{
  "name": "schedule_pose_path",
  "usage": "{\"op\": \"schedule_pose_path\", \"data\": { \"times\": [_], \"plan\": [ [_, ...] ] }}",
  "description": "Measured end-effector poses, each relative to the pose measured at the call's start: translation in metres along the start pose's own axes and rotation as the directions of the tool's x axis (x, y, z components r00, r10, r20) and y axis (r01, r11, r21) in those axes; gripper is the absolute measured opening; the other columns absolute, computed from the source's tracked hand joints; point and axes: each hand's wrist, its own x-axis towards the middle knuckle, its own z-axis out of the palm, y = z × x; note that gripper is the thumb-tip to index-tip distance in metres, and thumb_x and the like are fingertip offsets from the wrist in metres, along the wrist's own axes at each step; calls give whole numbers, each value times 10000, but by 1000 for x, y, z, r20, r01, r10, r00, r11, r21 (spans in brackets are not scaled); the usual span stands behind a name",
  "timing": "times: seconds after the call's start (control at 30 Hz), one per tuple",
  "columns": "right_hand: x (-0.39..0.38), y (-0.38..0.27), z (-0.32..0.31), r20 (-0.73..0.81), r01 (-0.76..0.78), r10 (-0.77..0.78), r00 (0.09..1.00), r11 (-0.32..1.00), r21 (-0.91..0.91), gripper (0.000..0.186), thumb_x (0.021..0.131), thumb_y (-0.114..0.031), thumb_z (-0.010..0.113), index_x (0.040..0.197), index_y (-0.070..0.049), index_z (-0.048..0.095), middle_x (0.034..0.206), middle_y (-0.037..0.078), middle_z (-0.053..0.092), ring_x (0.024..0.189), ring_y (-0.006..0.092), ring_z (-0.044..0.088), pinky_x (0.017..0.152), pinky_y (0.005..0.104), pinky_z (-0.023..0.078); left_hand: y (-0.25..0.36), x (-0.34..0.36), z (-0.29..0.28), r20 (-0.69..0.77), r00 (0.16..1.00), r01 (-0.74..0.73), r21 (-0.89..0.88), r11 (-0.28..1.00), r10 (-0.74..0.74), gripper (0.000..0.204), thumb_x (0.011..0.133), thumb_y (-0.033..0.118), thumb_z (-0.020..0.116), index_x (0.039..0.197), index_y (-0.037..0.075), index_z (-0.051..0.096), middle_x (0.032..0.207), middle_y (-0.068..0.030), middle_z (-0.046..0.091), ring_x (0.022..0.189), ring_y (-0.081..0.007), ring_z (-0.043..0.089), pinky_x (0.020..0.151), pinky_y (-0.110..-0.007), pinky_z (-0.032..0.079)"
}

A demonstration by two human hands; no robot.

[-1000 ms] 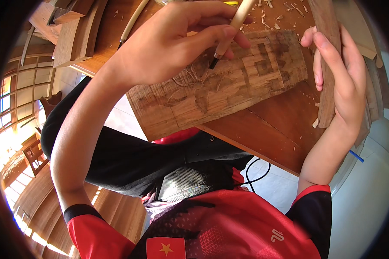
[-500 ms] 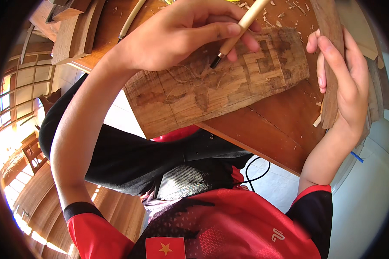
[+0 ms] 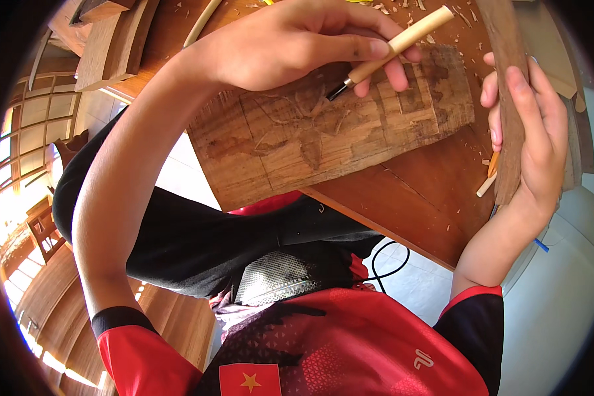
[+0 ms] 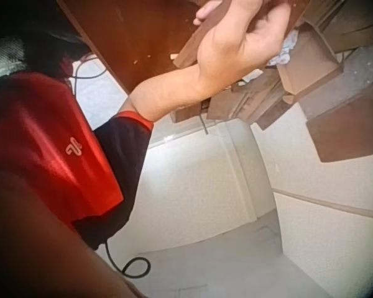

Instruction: The person carves a floral design into a rectangular wooden block using a chisel and a wooden mallet. They repeatedly strike the chisel to remove wood shavings and refine the pattern, occasionally adjusting the block's position on the workbench.

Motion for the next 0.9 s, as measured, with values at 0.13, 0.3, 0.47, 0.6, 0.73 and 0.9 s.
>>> {"op": "schedule_pose_path", "data": {
  "times": [0.13, 0.3, 0.47, 0.6, 0.73, 0.9],
  "plan": [
    [-5, 6, -2, 19, -33, 33, 999, 999, 23, 423, 1070, -317, 556, 1256, 54, 630, 836, 54, 615, 545, 64, 488, 477, 212, 368, -14, 4, -4, 45, 997, -61, -49, 997, 64, 279, 1124, 195, 464, 1274, 0, 595, 1152, -90, 709, 920, -141, 640, 882, -307, 530],
    [-9, 16, 1, -47, -42, 51, 998, 983, 176, 418, 1080, -324, 541, 1237, 53, 630, 825, 45, 594, 541, 59, 472, 473, 208, 358, -10, 1, 0, 23, 999, -23, -29, 999, 24, 277, 1121, 197, 470, 1270, 9, 608, 1123, -76, 710, 943, -138, 634, 885, -305, 525],
    [-12, 12, 7, 47, -80, 76, 996, 993, 92, 427, 1082, -339, 539, 1234, 52, 622, 818, 39, 575, 544, 55, 469, 466, 209, 347, -23, 6, -1, 47, 992, -122, 61, 991, 119, 309, 1119, 210, 480, 1328, 23, 609, 1100, -62, 715, 968, -136, 627, 891, -310, 516],
    [-16, 16, 0, 33, -119, 116, 993, 984, 134, 433, 1080, -343, 543, 1243, 53, 611, 818, 42, 575, 540, 55, 455, 467, 211, 340, -10, -2, 6, 7, 990, -142, 148, 979, 143, 326, 1118, 215, 480, 1367, 47, 607, 1089, -52, 715, 960, -132, 621, 877, -311, 507],
    [-15, 17, 2, 17, -110, 108, 994, 977, 185, 434, 1080, -350, 539, 1231, 52, 606, 815, 45, 572, 539, 59, 464, 462, 211, 348, -5, -3, 8, 16, 997, -79, 226, 971, 78, 337, 1121, 227, 470, 1377, 58, 609, 1047, -42, 711, 948, -134, 620, 872, -313, 497],
    [-22, 26, 5, 46, -127, 122, 991, 986, 112, 410, 1093, -329, 513, 1228, 47, 606, 802, 53, 567, 518, 70, 465, 453, 219, 353, -9, 0, 5, 52, 994, -107, 243, 964, 98, 343, 1121, 239, 459, 1363, 61, 627, 1000, -33, 705, 930, -137, 620, 882, -328, 489]
  ]
}}
